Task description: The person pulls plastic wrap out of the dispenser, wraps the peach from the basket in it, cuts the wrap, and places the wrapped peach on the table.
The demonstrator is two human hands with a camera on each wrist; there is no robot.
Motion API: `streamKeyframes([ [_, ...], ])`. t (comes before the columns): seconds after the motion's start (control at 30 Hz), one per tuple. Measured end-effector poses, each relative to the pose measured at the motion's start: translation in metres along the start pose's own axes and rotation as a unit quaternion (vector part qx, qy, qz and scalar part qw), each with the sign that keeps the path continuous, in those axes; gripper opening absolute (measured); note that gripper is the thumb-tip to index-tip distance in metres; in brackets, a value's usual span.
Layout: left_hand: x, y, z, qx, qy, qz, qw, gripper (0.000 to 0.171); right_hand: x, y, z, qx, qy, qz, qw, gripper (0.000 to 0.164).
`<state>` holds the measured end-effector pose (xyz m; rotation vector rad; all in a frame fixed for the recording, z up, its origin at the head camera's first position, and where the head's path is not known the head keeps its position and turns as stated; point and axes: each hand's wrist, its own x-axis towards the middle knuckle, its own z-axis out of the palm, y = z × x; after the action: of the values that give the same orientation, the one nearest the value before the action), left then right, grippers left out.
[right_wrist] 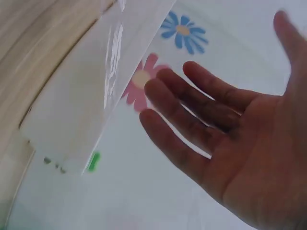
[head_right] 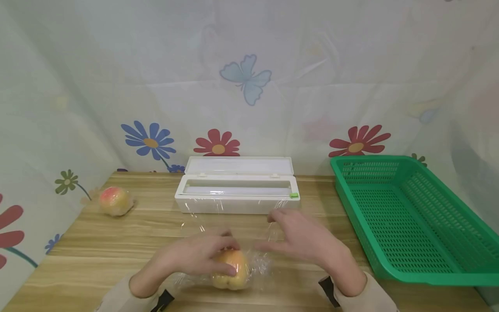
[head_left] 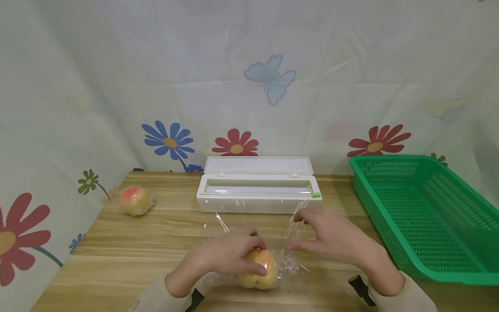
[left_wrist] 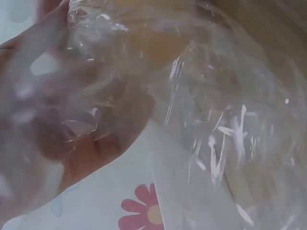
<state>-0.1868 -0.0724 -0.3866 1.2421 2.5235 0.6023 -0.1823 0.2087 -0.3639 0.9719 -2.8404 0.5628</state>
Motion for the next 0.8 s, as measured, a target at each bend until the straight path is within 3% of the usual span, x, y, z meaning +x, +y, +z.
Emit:
streamKeyframes([
  [0.1,0.0,-0.002,-0.001,0.007,0.008,0.011,0.9999,0.044,-0.007,-0.016,0.007,0.007,-0.067,-0.016,0.998,0.075],
  [0.23,0.001,-0.003,-0.002,-0.001,0.018,0.008,0.9998,0.045,-0.01,-0.024,0.02,0.039,-0.131,-0.042,0.99,0.071],
  [0.43,0.001,-0.002,-0.004,0.002,0.022,0.019,0.9996,0.031,-0.007,-0.017,0.033,0.061,-0.136,-0.069,0.986,0.047],
  [0.57,0.0,0.0,-0.006,0.006,0.019,0.02,0.9996,0.022,-0.002,-0.011,0.035,0.099,-0.16,-0.072,0.979,0.042],
  [0.8,0.0,0.0,-0.005,0.01,0.012,0.006,0.9999,0.038,-0.005,0.001,0.029,0.138,-0.197,-0.036,0.97,0.042],
])
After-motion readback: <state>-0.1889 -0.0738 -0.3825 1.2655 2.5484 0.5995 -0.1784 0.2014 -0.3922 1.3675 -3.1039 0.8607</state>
